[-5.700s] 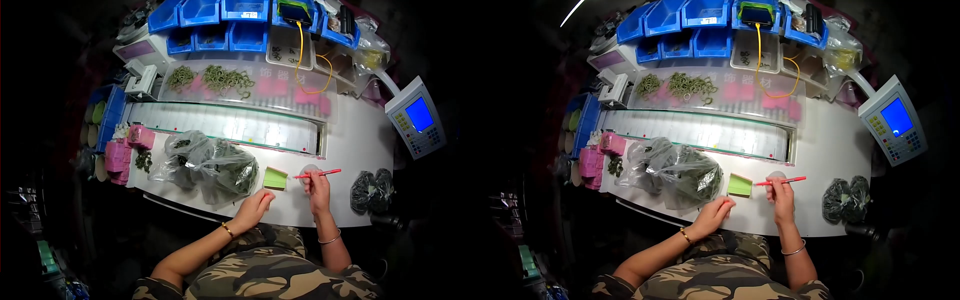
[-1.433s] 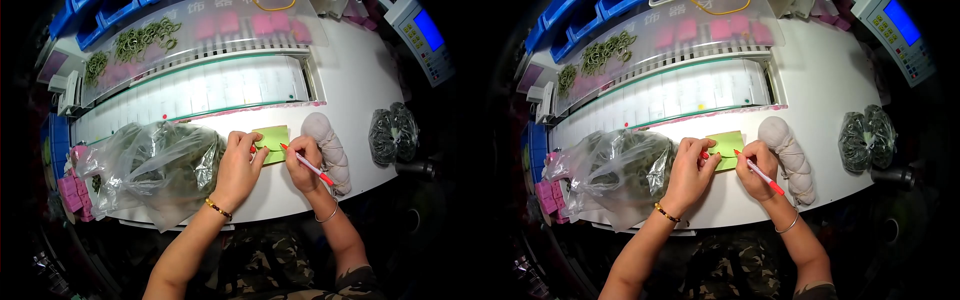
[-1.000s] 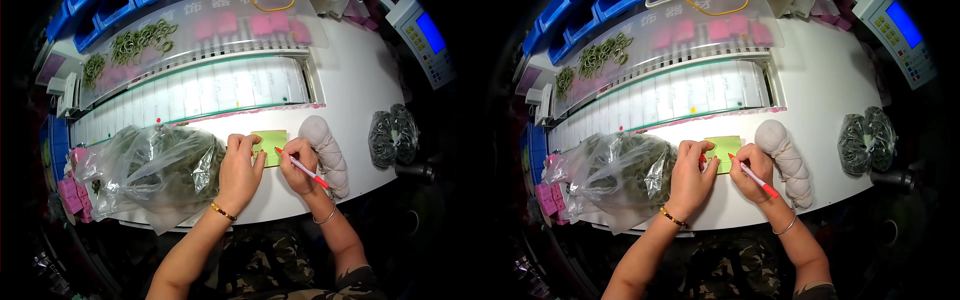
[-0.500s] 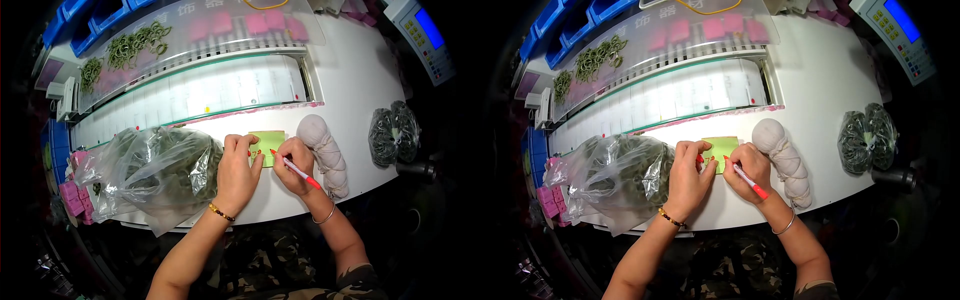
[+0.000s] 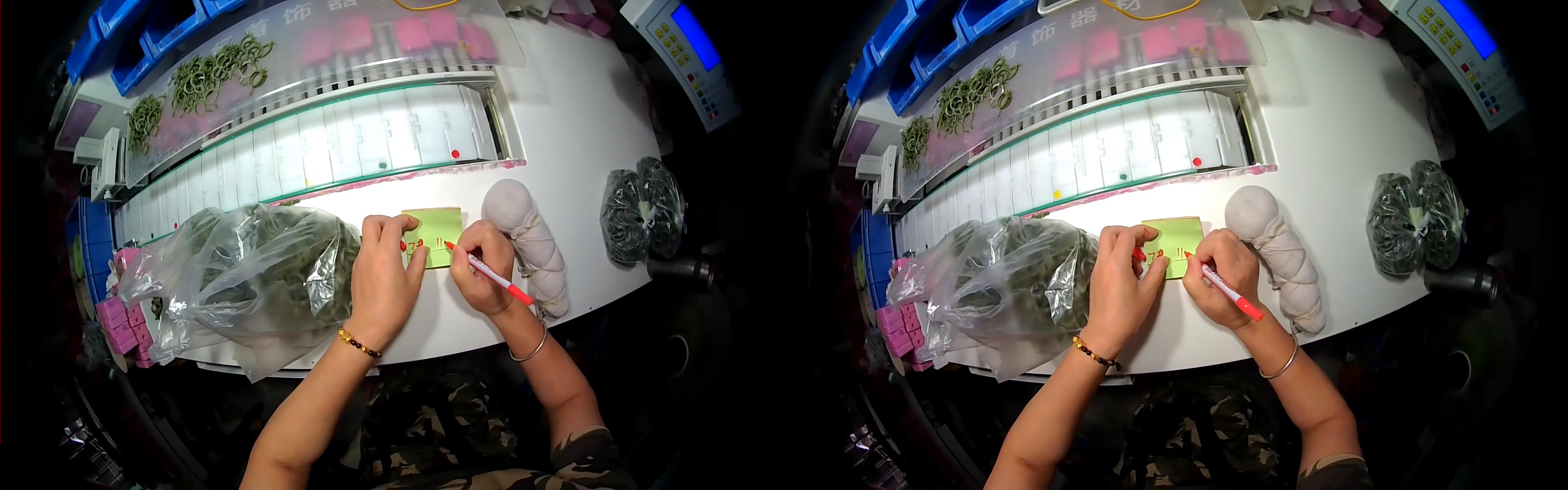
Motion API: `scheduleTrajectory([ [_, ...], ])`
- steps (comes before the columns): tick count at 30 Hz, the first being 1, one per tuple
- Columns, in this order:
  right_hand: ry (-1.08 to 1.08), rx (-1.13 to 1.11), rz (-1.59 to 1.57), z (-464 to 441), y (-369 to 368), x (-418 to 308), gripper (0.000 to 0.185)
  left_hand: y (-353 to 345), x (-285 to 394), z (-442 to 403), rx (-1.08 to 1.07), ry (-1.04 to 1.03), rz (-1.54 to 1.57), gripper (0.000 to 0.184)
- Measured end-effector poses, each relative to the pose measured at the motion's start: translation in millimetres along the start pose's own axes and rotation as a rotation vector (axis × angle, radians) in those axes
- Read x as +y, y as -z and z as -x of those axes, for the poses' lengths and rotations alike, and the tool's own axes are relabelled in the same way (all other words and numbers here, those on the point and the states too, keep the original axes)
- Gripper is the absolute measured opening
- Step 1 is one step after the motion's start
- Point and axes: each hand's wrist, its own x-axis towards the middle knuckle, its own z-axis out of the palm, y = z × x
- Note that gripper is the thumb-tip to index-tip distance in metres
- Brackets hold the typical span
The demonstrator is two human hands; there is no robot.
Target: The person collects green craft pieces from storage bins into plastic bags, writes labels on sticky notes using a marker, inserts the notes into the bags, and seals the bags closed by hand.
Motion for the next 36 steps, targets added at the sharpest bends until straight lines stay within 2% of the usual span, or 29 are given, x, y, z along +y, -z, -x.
scheduleTrajectory([
  [21, 0.037, 0.008, 0.134, 1.6, -0.1, 0.9, 0.02, 0.8, -0.7, -0.7, -0.005, 0.003, -0.008, 0.033],
  [24, 0.033, -0.088, 0.082, 3.4, 1.8, -1.0, 0.02, 0.3, -1.1, 0.0, -0.008, 0.013, -0.004, 0.033],
  [27, 0.124, -0.004, -0.025, -7.7, -4.3, -5.0, 0.02, 1.0, -0.8, -0.1, 0.0, 0.014, 0.005, 0.033],
  [31, 0.161, -0.04, -0.097, -16.3, -19.9, -0.9, 0.019, -0.8, -3.3, -0.3, 0.014, -0.005, 0.028, 0.033],
  [36, 0.071, -0.041, -0.048, -23.6, -26.3, -3.4, 0.018, -1.0, -2.4, -0.7, 0.033, 0.011, 0.04, 0.032],
])
